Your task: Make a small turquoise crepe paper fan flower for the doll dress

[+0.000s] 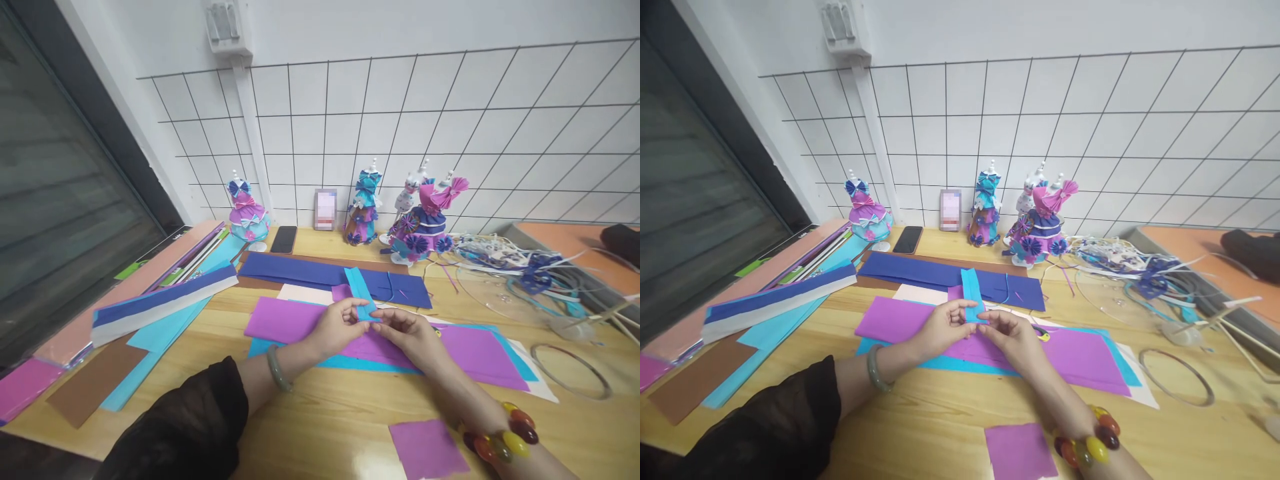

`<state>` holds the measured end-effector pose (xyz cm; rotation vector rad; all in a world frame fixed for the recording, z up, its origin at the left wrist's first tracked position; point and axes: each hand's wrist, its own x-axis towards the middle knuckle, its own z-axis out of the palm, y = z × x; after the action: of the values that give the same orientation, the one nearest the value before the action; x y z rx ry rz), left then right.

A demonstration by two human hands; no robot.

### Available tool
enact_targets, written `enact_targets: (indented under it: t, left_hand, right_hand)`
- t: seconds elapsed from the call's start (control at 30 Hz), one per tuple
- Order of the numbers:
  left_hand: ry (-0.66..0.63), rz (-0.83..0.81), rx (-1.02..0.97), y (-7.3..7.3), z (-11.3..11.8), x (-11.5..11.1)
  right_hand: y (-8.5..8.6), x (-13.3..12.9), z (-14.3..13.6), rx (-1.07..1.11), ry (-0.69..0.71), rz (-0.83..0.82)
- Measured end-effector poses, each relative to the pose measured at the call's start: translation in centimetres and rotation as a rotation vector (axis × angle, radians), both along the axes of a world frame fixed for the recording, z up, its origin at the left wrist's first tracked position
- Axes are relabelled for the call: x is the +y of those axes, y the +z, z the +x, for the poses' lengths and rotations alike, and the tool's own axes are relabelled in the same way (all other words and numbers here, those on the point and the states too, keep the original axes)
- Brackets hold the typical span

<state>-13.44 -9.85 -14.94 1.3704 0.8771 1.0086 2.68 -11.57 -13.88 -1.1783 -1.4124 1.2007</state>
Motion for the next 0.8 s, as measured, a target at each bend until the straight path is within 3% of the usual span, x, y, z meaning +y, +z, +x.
enact_targets:
  t: [0.3, 0.57, 0.8]
  left_hand:
    - [0.014, 0.062, 0.089, -0.21, -0.26, -0.01]
    - [0.044, 0.099, 0.154, -0.77, -0.35, 0.20]
    - [0.078, 0.208, 0.253, -0.01, -0.66, 0.06]
  right_hand:
    - [-0.30, 0.04, 0.25, -0.168, -0.060, 0.120]
    - [-0.45, 0.22, 0.66, -0.399, -0.035, 0.388]
    - [-0.66, 0.29, 0.86, -0.461, -0.026, 0.401]
